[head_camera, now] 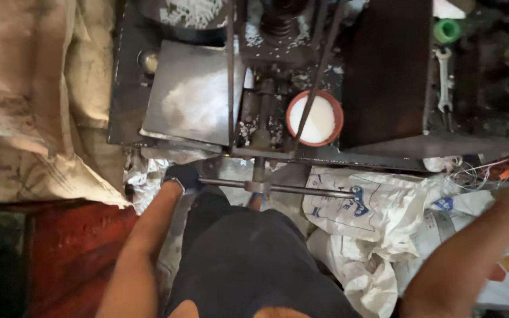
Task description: The person repeatedly places a metal mold onto a machine's pressing surface, then turns a crank to operate the machine. The person removes the mold and repeats the cycle. A white granular substance is visible in a bowl nearby.
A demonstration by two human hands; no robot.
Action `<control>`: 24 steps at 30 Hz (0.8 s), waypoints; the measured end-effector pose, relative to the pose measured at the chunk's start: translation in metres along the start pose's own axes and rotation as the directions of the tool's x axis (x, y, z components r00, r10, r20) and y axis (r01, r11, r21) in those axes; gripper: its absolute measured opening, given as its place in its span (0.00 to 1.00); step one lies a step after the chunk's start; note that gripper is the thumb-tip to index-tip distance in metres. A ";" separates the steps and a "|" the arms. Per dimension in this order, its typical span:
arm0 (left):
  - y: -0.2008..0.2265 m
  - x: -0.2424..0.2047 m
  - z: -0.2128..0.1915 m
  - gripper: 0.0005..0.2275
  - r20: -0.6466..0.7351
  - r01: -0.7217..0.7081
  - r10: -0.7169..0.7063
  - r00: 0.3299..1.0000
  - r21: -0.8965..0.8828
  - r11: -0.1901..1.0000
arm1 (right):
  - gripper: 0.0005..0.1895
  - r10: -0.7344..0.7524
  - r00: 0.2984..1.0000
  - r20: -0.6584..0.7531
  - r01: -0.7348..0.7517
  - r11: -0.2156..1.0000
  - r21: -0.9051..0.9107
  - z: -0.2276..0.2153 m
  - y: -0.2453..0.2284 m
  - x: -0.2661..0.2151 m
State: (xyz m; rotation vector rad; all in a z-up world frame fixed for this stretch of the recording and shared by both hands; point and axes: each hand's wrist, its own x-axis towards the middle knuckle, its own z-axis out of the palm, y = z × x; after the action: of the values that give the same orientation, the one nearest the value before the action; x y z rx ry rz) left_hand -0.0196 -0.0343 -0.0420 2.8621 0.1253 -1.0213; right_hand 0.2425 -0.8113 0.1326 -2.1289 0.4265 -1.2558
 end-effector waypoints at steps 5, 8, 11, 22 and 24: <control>-0.014 0.017 0.009 0.21 -0.153 -0.190 0.184 0.971 -0.029 0.981 | 0.22 0.293 0.945 0.146 -0.325 0.900 0.292 0.022 -0.050 -0.195; -0.005 0.007 -0.013 0.32 -0.150 -0.266 0.276 0.949 0.086 0.960 | 0.25 0.588 0.482 0.650 -0.872 0.394 0.291 0.020 -0.078 -0.285; 0.008 -0.010 -0.043 0.29 -0.086 -0.289 0.291 0.953 0.032 0.957 | 0.25 0.686 0.042 0.727 -0.883 -0.315 0.348 0.025 -0.095 -0.303; 0.002 0.023 -0.016 0.16 0.113 -0.460 0.473 0.874 -0.121 0.880 | 0.26 0.701 0.300 0.646 -0.857 -0.099 0.506 -0.012 -0.143 -0.275; 0.012 0.041 0.002 0.18 0.163 -0.412 0.423 0.892 -0.097 0.906 | 0.26 0.683 0.364 0.633 -0.830 -0.071 0.553 -0.037 -0.185 -0.271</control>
State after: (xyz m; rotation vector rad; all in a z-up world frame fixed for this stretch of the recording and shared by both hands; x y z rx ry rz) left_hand 0.0123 -0.0451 -0.0692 2.5555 -0.4483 -1.1445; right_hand 0.0695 -0.5342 0.0865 -0.7226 0.6504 -0.3385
